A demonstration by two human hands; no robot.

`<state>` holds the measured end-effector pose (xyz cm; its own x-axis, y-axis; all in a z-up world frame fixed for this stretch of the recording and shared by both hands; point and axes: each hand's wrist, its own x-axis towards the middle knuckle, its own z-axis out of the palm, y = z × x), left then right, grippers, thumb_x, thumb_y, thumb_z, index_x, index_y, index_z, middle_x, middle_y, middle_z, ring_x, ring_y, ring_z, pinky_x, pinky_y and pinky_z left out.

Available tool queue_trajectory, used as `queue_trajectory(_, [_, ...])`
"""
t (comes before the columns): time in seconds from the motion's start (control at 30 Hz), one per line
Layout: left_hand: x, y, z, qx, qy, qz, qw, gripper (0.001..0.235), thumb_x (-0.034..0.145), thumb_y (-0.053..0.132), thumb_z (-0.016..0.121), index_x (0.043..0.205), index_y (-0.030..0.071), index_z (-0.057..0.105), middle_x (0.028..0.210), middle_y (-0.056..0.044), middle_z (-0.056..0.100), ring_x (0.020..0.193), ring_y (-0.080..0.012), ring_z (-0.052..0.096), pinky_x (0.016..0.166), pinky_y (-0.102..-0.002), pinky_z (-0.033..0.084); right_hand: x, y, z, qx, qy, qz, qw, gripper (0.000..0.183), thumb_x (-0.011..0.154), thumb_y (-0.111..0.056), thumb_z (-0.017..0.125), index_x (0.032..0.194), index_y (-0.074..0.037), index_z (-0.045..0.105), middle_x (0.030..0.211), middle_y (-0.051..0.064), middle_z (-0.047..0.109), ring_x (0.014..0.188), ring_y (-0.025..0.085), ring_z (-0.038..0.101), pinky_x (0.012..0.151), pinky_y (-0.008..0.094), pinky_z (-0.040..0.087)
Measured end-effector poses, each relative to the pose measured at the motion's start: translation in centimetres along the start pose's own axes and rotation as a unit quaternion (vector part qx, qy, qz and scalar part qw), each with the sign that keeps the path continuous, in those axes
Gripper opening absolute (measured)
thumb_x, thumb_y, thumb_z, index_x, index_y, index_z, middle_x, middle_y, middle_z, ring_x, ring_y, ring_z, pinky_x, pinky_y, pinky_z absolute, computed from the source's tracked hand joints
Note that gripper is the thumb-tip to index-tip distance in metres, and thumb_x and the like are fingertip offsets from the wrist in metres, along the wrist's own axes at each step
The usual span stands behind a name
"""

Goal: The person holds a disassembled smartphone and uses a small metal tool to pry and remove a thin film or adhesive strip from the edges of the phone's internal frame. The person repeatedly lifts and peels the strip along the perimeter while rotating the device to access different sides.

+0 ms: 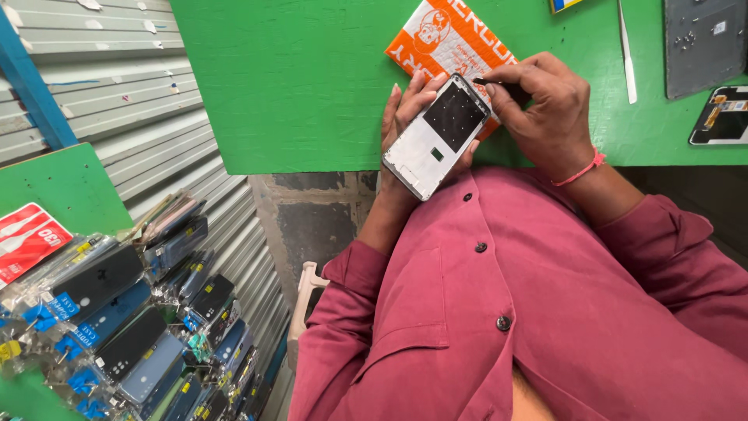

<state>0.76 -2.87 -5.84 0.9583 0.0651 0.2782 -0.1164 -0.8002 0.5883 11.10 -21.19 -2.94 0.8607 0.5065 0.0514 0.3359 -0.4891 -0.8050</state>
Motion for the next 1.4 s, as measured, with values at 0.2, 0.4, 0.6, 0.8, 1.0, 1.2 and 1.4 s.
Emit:
queue_trajectory(0.2, [-0.1,-0.2,0.4,-0.047,0.018,-0.029,0.998,0.066,0.091,0.046,0.079,0.141,0.013,0.051,0.150,-0.002,0.048,0.150,-0.0266,0.045,0.135,-0.044,0.026,0.2,0.3,0.2,-0.017,-0.017,-0.002,1.000,0.008,0.104,-0.005,0.080,0.112,-0.004,0.078,0.102,0.011,0.070,0.085,0.018,0.069,0.074,0.029,0.057])
queue_trajectory(0.4, [-0.2,-0.4,0.5,-0.102,0.028,-0.046,0.993,0.081,0.085,0.044,0.086,0.139,0.012,0.035,0.148,-0.005,0.054,0.149,-0.0297,0.047,0.133,-0.046,0.026,0.1,0.4,0.3,-0.020,-0.026,0.004,0.999,0.009,0.103,-0.006,0.080,0.112,-0.004,0.078,0.101,0.010,0.068,0.084,0.018,0.069,0.073,0.029,0.056])
queue_trajectory(0.6, [-0.3,-0.2,0.6,-0.094,0.022,-0.051,0.994,0.082,0.083,0.041,0.089,0.139,0.012,0.035,0.149,-0.004,0.054,0.149,-0.0279,0.047,0.134,-0.045,0.027,-0.3,0.5,0.5,-0.022,-0.019,-0.011,1.000,0.009,0.104,-0.004,0.081,0.112,-0.003,0.078,0.098,0.010,0.068,0.084,0.019,0.068,0.073,0.030,0.056])
queue_trajectory(0.8, [-0.1,-0.1,0.5,-0.081,0.026,-0.050,0.995,0.082,0.082,0.039,0.090,0.139,0.013,0.036,0.149,-0.001,0.053,0.149,-0.0259,0.047,0.134,-0.044,0.027,-0.3,0.5,0.8,-0.021,0.001,-0.022,1.000,0.008,0.104,-0.004,0.082,0.111,-0.002,0.077,0.096,0.010,0.068,0.087,0.020,0.068,0.075,0.031,0.056])
queue_trajectory(1.0, [-0.2,-0.1,0.7,-0.053,0.019,-0.040,0.998,0.081,0.083,0.041,0.089,0.141,0.013,0.039,0.147,-0.001,0.053,0.148,-0.0252,0.047,0.132,-0.044,0.028,-0.6,0.7,0.8,-0.021,0.005,-0.019,1.000,0.010,0.102,-0.004,0.082,0.111,-0.002,0.077,0.095,0.010,0.067,0.086,0.020,0.068,0.075,0.031,0.056])
queue_trajectory(1.2, [0.0,-0.3,0.7,-0.057,0.025,-0.031,0.998,0.076,0.088,0.044,0.085,0.141,0.013,0.040,0.150,-0.002,0.051,0.149,-0.0249,0.045,0.133,-0.044,0.027,-0.4,0.9,1.0,-0.023,0.001,-0.026,0.999,0.009,0.102,-0.004,0.081,0.110,-0.003,0.077,0.095,0.010,0.067,0.086,0.019,0.068,0.074,0.031,0.056])
queue_trajectory(1.4, [0.0,-0.3,0.7,-0.039,0.027,-0.031,0.998,0.075,0.088,0.043,0.086,0.140,0.013,0.042,0.149,-0.003,0.053,0.148,-0.0249,0.046,0.132,-0.045,0.029,-0.5,1.1,1.0,-0.022,0.007,-0.034,0.999,0.009,0.102,-0.004,0.081,0.110,-0.003,0.077,0.095,0.009,0.067,0.081,0.018,0.067,0.075,0.032,0.055])
